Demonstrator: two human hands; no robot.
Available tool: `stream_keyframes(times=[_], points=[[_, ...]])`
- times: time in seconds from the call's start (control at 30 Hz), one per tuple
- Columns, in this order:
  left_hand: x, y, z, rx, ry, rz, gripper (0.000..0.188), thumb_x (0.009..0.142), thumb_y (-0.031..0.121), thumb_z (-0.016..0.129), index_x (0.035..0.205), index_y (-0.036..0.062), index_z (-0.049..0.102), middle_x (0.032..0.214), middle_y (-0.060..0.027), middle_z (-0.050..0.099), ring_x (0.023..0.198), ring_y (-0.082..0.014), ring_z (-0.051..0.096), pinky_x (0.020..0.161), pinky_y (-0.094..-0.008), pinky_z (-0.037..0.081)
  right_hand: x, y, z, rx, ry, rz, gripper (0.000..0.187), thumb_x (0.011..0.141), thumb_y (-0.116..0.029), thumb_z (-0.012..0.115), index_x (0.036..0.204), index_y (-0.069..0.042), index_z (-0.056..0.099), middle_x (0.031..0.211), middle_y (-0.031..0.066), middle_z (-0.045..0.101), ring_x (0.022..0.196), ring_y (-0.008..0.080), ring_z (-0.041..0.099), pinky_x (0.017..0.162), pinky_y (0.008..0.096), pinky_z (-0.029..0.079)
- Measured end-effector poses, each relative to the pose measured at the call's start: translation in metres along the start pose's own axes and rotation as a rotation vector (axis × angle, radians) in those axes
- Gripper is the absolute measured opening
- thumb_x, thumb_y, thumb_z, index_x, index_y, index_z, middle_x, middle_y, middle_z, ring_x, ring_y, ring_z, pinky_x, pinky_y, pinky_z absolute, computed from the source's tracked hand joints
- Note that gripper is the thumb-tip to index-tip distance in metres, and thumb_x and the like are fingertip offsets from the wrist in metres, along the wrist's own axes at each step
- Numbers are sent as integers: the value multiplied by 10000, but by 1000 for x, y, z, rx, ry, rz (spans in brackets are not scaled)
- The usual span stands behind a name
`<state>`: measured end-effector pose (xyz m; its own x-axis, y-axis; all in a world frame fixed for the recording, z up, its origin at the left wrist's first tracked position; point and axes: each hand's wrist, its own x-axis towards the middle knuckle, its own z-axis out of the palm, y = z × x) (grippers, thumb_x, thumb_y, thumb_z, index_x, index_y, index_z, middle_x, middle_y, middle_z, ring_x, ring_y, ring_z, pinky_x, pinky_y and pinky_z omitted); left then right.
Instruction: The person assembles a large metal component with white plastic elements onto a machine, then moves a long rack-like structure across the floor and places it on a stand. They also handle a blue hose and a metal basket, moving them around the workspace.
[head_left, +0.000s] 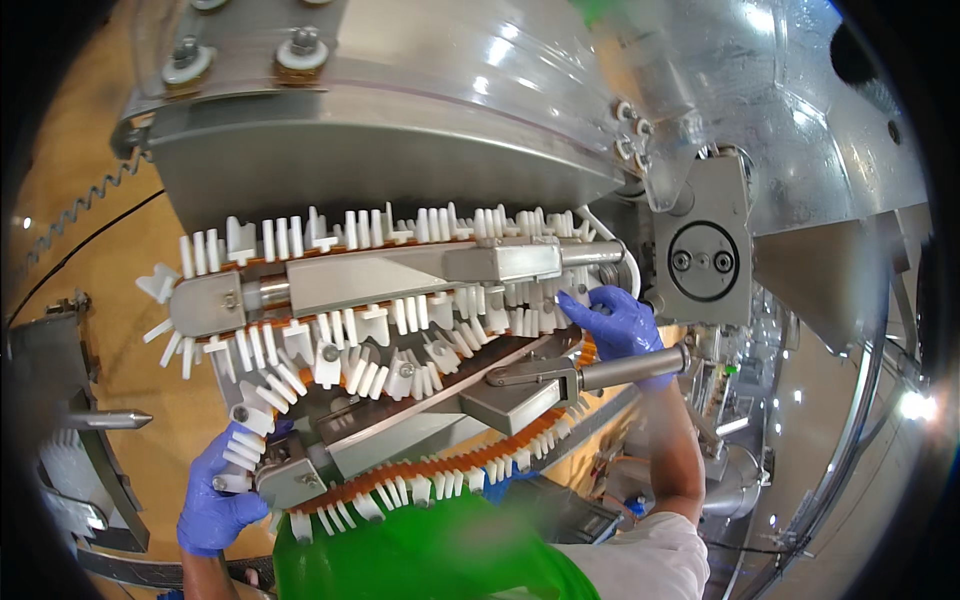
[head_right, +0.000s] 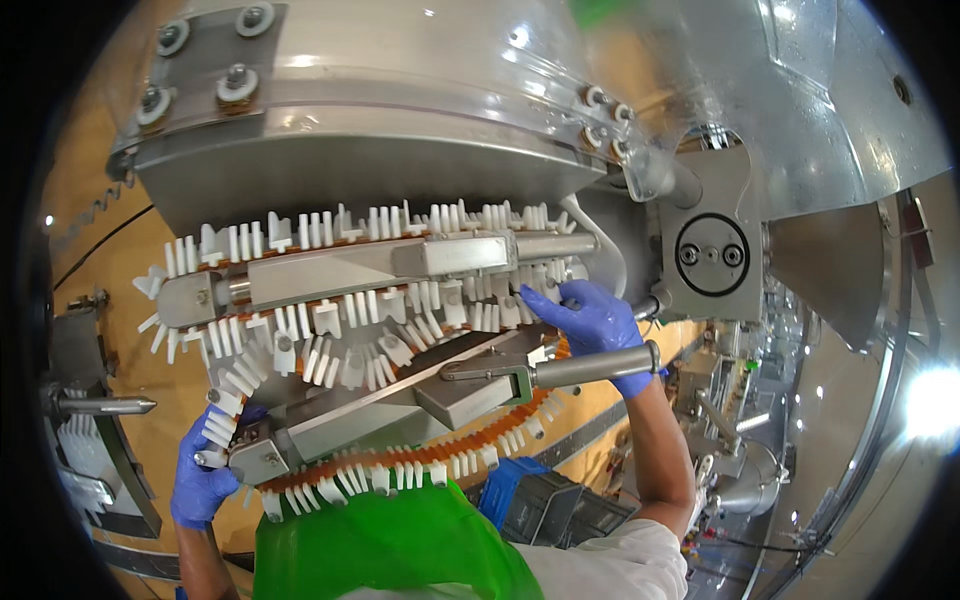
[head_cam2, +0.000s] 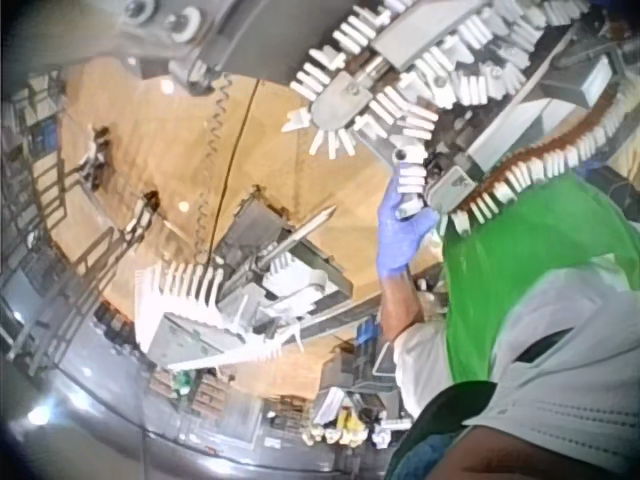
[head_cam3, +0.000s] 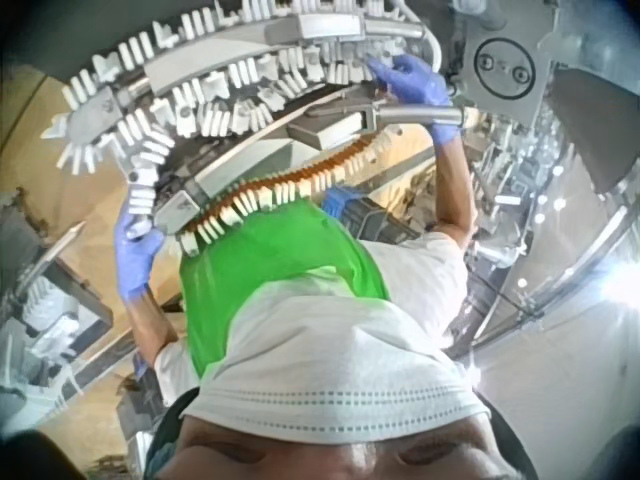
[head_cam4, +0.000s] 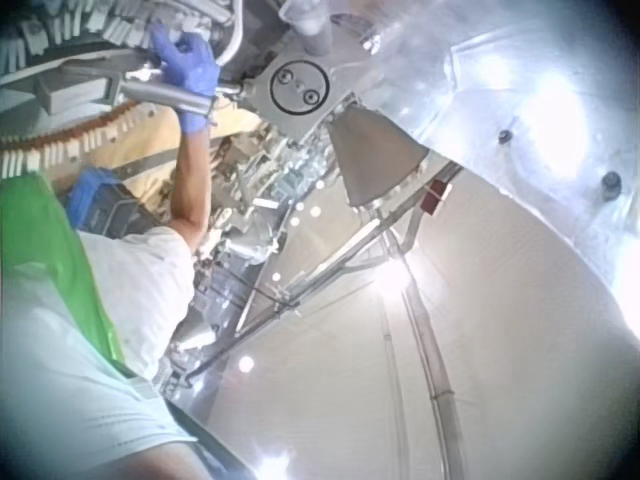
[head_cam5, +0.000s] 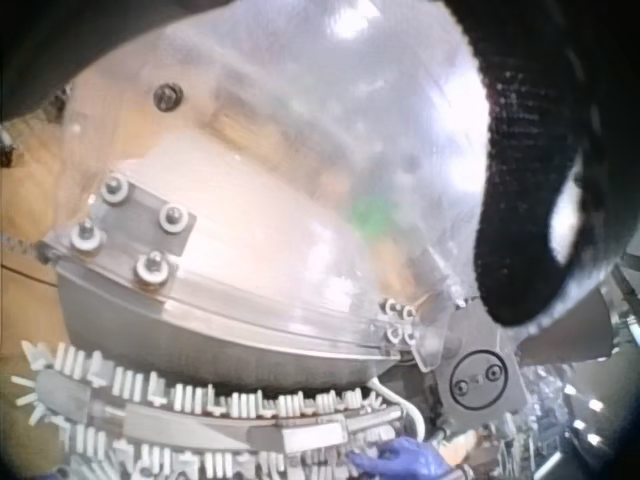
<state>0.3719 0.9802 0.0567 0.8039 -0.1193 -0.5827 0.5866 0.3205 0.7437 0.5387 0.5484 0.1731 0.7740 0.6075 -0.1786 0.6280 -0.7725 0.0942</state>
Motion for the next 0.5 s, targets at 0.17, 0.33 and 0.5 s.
stream_keyframes(times=[0.17,0.33,0.5], points=[[-17,11,-17,-59,46,-37,753,627,265,751,1250,-58,479,1082,-134,619,778,-182,643,680,-290,526,0,5,3,88,-12,0,634,684,-12,623,1264,-258,553,754,59,522,655,230,543,554,332,464],[-14,0,-15,174,103,6,642,540,95,666,1161,6,531,998,-62,589,880,-133,571,785,-275,465,-7,14,1,-58,-68,-112,631,673,-46,641,1260,-259,550,780,52,524,677,229,541,555,336,460],[-13,-4,-16,233,65,-11,638,481,84,691,1089,35,505,911,-12,535,834,-104,525,767,-256,445,-8,18,1,43,59,-139,532,667,-13,637,1154,-227,629,704,45,532,604,232,530,512,327,441]])
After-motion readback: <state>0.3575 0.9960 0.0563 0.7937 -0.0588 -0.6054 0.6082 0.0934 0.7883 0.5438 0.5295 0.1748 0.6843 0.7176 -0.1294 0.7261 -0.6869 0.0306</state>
